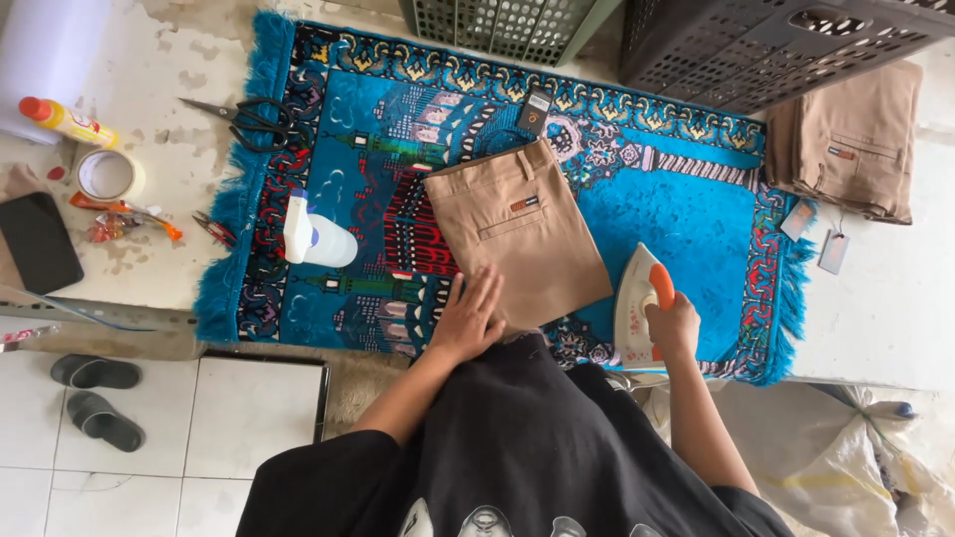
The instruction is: Ironing a pair of folded pants, spraying them with water, and attaching a brand tag.
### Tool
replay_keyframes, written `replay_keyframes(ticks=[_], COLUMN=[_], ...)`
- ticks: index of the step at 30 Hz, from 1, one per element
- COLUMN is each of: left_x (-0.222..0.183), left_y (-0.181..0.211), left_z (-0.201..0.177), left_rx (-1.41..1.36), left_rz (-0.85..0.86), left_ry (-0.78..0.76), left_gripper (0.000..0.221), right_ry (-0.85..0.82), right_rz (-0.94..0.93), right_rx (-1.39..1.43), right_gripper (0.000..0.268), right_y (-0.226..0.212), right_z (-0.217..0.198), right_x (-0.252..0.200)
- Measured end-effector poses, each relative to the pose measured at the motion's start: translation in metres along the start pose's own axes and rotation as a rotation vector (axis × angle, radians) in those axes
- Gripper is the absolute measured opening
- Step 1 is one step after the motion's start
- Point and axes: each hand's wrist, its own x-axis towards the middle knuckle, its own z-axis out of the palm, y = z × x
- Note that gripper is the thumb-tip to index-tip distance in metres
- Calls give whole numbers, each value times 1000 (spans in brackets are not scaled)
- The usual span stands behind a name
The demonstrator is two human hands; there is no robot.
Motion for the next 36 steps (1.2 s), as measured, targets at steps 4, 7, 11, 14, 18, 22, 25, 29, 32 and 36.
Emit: replay_keyframes(ticks=[4,7,11,14,18,22,25,29,32,36], left_x=[-6,-9,-12,-13,-16,-33,-45,-49,-51,-47], left_y=[8,4,2,1,-2,-11,-23,-21,-19,-27], left_z=[18,27,27,20,14,6,14,5,-4,37], left_rx=[3,53,36,9,-16,-23,35,53,37,-89], left_rz=[174,255,280,284,279,256,168,126,110,-109], left_ry=[-22,38,84,73,55,89,87,71,6,31], left_gripper=[86,81,80,82,82,77,71,73,74,74], right_ry=[-22,-141,-107,48,-88,-273,-356,-178,-109,-178], right_rz=[-145,-313,-514,-553,-402,-378,-392,-382,-321,-259], right_rx=[-119,-141,-361,-383,-293,-375,-566,-529,-442,-347], right_gripper=[48,59,50,46,44,62,61,42,42,55], right_y=[-19,-62,-75,-77,-96,-77,-59,-91,-85,-85], right_z=[0,6,47,71,60,54,54,31,40,38], right_x=[-29,-63,-65,-30,-7,-23,-50,-71,-25,-9])
